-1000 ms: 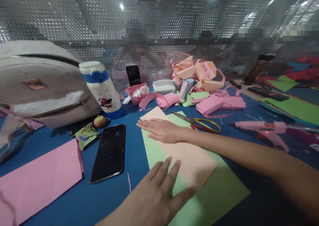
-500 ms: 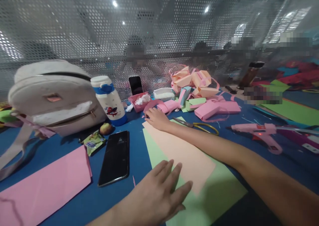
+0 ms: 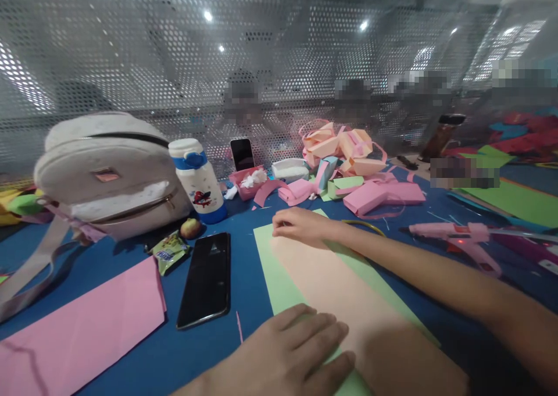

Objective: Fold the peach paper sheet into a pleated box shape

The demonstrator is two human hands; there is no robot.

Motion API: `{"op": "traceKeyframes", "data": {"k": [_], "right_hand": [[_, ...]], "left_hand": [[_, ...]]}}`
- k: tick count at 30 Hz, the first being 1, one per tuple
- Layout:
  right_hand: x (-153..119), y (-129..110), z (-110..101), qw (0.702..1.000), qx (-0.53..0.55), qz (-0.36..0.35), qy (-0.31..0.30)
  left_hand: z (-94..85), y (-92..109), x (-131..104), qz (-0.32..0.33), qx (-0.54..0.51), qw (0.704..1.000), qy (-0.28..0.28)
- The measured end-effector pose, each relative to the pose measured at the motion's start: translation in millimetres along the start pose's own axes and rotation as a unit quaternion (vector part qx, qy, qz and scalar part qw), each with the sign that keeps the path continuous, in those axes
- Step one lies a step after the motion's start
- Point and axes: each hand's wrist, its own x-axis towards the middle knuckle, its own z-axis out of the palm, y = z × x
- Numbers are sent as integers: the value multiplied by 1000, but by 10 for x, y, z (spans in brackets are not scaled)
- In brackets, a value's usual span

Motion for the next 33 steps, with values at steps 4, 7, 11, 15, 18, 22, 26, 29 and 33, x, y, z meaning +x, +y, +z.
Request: {"op": "traceKeyframes", "data": {"k": [4,7,11,15,18,22,26,29,33], "right_hand": [[-358,-152,44,1000,0,-25,-13],[-534,-212,106,999,-12,-33,-2],[-621,-206,191,997,-24,-36,56],[-631,-187,241,990,-98,-65,74],[-632,-177,256,985,-136,-76,77],[-631,-143,265,982,-141,-87,86],[-616,-111,259,988,-110,-95,56],[-599,-110,250,991,-101,-87,19],[-580,-135,244,989,-124,-77,-9]], "left_hand": [[47,-72,-8,-39,-11,999,33],[92,-147,-49,-84,6,996,38],[132,-201,-118,-136,24,990,8],[165,-224,-160,-153,34,988,12],[193,-236,-183,-162,34,986,16],[222,-240,-211,-174,40,984,19],[234,-247,-218,-169,46,984,27],[232,-256,-210,-171,38,984,23],[224,-262,-197,-172,37,984,21]]}}
